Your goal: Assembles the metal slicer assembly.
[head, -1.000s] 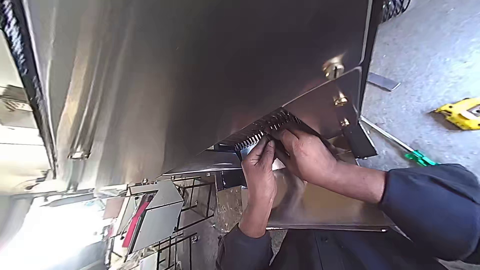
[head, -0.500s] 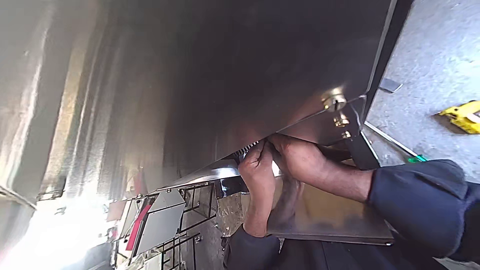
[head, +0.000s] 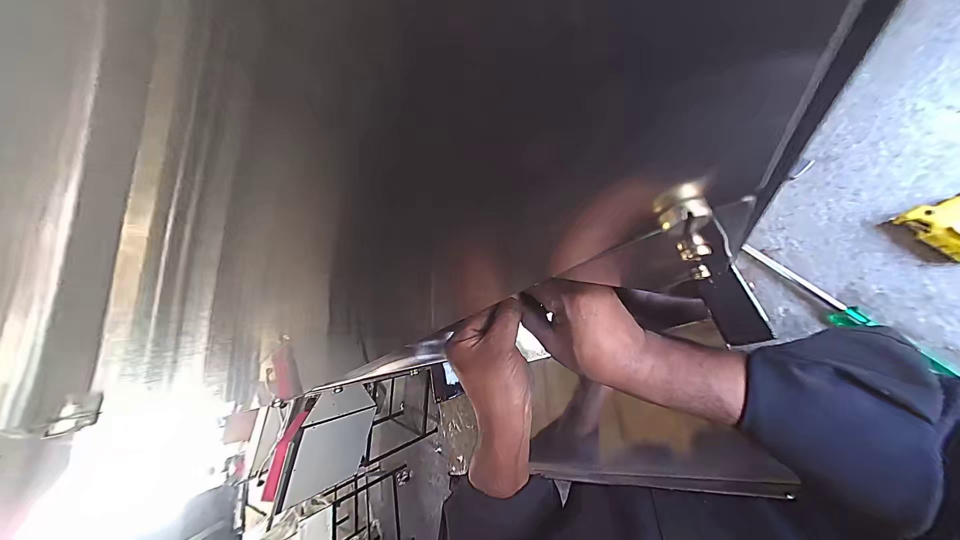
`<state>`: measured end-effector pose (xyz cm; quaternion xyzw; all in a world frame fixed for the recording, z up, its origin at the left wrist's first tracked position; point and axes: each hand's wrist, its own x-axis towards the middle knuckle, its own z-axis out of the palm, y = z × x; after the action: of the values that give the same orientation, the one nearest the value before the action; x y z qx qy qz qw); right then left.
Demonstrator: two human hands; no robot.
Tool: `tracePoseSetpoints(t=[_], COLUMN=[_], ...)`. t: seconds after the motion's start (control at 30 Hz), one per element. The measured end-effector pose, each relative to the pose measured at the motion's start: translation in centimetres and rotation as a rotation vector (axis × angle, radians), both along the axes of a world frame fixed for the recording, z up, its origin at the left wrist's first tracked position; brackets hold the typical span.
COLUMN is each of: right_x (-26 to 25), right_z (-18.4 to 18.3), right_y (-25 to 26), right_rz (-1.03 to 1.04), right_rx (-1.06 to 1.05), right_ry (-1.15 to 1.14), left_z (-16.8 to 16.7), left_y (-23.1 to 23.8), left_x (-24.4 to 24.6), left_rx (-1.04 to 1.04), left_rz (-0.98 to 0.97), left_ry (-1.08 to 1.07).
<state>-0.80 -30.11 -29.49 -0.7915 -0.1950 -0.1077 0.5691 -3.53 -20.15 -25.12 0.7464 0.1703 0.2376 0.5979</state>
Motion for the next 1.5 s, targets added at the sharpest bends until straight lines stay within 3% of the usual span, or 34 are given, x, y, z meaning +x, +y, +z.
tracePoseSetpoints(t=[0.17, 0.33, 0.47, 0.67, 0.8, 1.0, 1.17, 1.33, 1.5], right_x=[0.1, -0.1, 0.2, 0.0, 0.0, -0.2, 0.1, -0.1, 0.0], right_z=[-0.9, -0.1, -1.2, 0.0, -1.2, -0.1, -0.6, 0.3, -1.1], right_y=[-0.9, -0.1, -1.0, -0.1, -0.9, -0.5, -1.4, -0.2, -1.5], right_rz=[0.055, 0.034, 0.071, 0.031, 0.053, 0.022, 0.046, -0.009, 0.059], right_rx=[-0.063, 0.032, -0.031, 0.054, -0.016, 0.011, -0.077, 0.024, -0.098], right_ry=[0.169, 0.052, 0.173, 0.001, 0.076, -0.057, 0.046, -0.154, 0.026], left_z=[-1.5, 0.6, -1.5, 0.7, -0.8, 0.3, -1.4, 0.7, -1.8], left_y=[-0.7, -0.4, -0.9, -0.3, -1.1, -0.6, -1.3, -0.4, -1.4], left_x=[0.3, 0.0, 0.5, 0.1, 0.4, 0.0, 0.5, 0.0, 0.2], left_rx=[-0.137, -0.136, -0.221, -0.24, -0.312, -0.311, -0.354, -0.329, -0.378], left_rz=[0.032, 0.005, 0.027, -0.025, 0.003, -0.021, 0.007, -0.035, 0.003], left_ry=[0.08, 0.0, 0.067, -0.038, 0.016, -0.03, 0.009, -0.09, 0.004])
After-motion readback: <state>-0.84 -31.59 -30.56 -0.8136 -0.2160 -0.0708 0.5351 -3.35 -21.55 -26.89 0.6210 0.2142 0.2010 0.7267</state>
